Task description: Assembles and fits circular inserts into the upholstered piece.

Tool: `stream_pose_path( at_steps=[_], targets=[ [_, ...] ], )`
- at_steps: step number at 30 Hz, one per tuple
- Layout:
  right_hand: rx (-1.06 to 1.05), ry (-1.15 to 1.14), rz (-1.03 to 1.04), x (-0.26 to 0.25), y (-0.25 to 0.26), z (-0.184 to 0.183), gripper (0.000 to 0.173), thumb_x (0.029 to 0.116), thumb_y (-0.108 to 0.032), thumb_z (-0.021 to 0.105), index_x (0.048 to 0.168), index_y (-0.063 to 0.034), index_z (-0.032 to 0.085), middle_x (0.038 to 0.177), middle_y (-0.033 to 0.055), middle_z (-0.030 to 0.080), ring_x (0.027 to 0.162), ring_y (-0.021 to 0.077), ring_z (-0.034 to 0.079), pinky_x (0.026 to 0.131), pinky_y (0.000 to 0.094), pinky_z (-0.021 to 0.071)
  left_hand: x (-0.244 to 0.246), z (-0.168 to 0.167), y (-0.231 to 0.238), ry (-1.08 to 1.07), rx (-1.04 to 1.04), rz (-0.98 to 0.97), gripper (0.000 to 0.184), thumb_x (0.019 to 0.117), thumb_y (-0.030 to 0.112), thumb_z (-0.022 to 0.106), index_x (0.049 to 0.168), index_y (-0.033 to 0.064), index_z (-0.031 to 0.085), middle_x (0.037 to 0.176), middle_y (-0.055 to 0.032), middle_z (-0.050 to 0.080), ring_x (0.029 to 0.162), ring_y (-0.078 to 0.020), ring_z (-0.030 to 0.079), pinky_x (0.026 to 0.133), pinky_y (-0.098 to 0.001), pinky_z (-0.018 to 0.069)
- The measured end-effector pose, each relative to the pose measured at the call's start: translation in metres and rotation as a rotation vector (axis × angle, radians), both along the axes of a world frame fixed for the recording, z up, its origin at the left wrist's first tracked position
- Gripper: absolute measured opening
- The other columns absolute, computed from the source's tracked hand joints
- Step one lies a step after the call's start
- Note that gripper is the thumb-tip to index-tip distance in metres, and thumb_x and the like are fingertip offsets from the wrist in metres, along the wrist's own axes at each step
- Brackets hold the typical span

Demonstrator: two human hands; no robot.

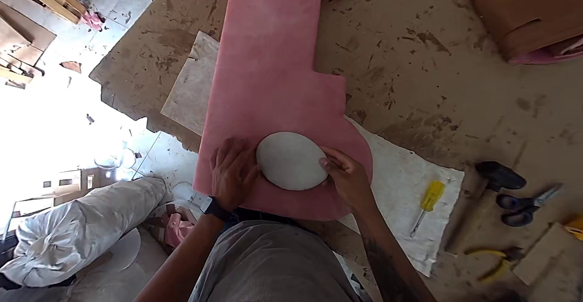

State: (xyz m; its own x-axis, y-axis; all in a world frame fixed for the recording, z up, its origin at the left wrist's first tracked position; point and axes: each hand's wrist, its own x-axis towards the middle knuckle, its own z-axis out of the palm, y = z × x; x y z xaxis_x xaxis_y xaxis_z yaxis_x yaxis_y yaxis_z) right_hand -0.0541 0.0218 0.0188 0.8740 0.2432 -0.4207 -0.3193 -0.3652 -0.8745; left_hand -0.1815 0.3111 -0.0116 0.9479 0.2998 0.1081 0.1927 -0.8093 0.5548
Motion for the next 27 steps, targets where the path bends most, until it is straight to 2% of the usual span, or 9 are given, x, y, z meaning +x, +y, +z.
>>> stream_pose_path(
  at_steps=[2,7,9,12,14,17,19,23,27],
  targets=[
    [-0.021,0.003,0.017,0.002,0.006,0.000,0.034,0.1005,-0.017,0.068,0.135,-0.0201,0.068,0.101,0.0082,0.076,0.071,0.0255,0.072,0.056,0.0395,0.0628,0.003,-0.001,0.002,0.018,0.038,-0.049,0.056,0.0907,0.061,0.066,0.137,0.0281,0.067,0.158,0.0087,0.048,0.157,-0.0237,0.022,0.128,-0.0581,0.0144],
    [-0.200,-0.068,0.094,0.001,0.013,0.004,0.035,0.1010,-0.025,0.067,0.136,-0.0255,0.067,0.100,0.0026,0.075,0.071,0.0191,0.072,0.058,0.0386,0.0635,0.005,-0.001,0.004,0.072,0.097,-0.103,0.076,0.0801,0.077,0.067,0.139,0.0284,0.066,0.163,0.0056,0.041,0.158,-0.0255,0.020,0.128,-0.0613,0.0113],
    [-0.364,-0.198,0.148,-0.004,0.017,0.006,0.040,0.0990,-0.031,0.070,0.139,-0.0271,0.065,0.111,-0.0014,0.074,0.080,0.0126,0.072,0.068,0.0371,0.0637,0.006,0.000,0.005,0.088,0.105,-0.111,0.080,0.0780,0.079,0.067,0.140,0.0291,0.065,0.164,0.0054,0.040,0.158,-0.0261,0.019,0.128,-0.0623,0.0103],
    [-0.483,-0.349,0.245,-0.006,0.019,0.007,0.056,0.0906,-0.038,0.079,0.142,-0.0225,0.063,0.133,0.0064,0.052,0.104,0.0161,0.062,0.079,0.0370,0.0610,0.007,0.001,0.007,0.124,0.118,-0.135,0.089,0.0729,0.085,0.066,0.143,0.0293,0.063,0.166,0.0036,0.036,0.158,-0.0280,0.016,0.127,-0.0637,0.0090],
    [-0.517,-0.363,0.296,-0.005,0.018,0.005,0.070,0.0834,-0.044,0.085,0.144,-0.0203,0.061,0.130,0.0083,0.049,0.104,0.0178,0.059,0.078,0.0367,0.0595,0.006,0.002,0.006,0.143,0.122,-0.149,0.096,0.0685,0.087,0.067,0.145,0.0293,0.060,0.167,0.0027,0.034,0.159,-0.0289,0.014,0.127,-0.0644,0.0078],
    [-0.552,-0.340,0.497,0.000,0.012,0.010,0.105,0.0692,-0.051,0.093,0.156,-0.0163,0.045,0.131,0.0070,0.048,0.116,0.0219,0.054,0.091,0.0404,0.0569,0.006,0.004,0.006,0.150,0.129,-0.154,0.100,0.0654,0.088,0.069,0.146,0.0294,0.058,0.167,0.0021,0.033,0.159,-0.0291,0.013,0.127,-0.0639,0.0075],
    [-0.561,-0.373,0.625,0.004,0.005,0.012,0.115,0.0665,-0.048,0.095,0.160,-0.0173,0.036,0.137,0.0079,0.046,0.125,0.0246,0.049,0.099,0.0406,0.0537,0.008,0.005,0.006,0.150,0.135,-0.164,0.101,0.0648,0.087,0.070,0.146,0.0289,0.058,0.167,0.0013,0.033,0.159,-0.0293,0.013,0.127,-0.0640,0.0076],
    [-0.499,-0.544,0.710,0.012,-0.009,-0.004,0.103,0.0701,-0.043,0.094,0.156,-0.0170,0.044,0.135,0.0079,0.050,0.127,0.0249,0.049,0.105,0.0395,0.0492,0.016,0.008,0.003,0.192,0.154,-0.238,0.112,0.0635,0.091,0.066,0.153,0.0252,0.051,0.169,-0.0011,0.027,0.160,-0.0292,0.009,0.125,-0.0685,0.0027],
    [-0.512,-0.726,0.674,0.016,-0.020,-0.020,0.093,0.0717,-0.071,0.080,0.148,-0.0226,0.057,0.133,0.0016,0.055,0.124,0.0218,0.049,0.102,0.0455,0.0424,0.039,0.006,-0.001,0.196,0.202,-0.357,0.125,0.0594,0.098,0.060,0.157,0.0201,0.045,0.169,0.0000,0.029,0.159,-0.0266,0.013,0.126,-0.0674,0.0030]
  ],
)
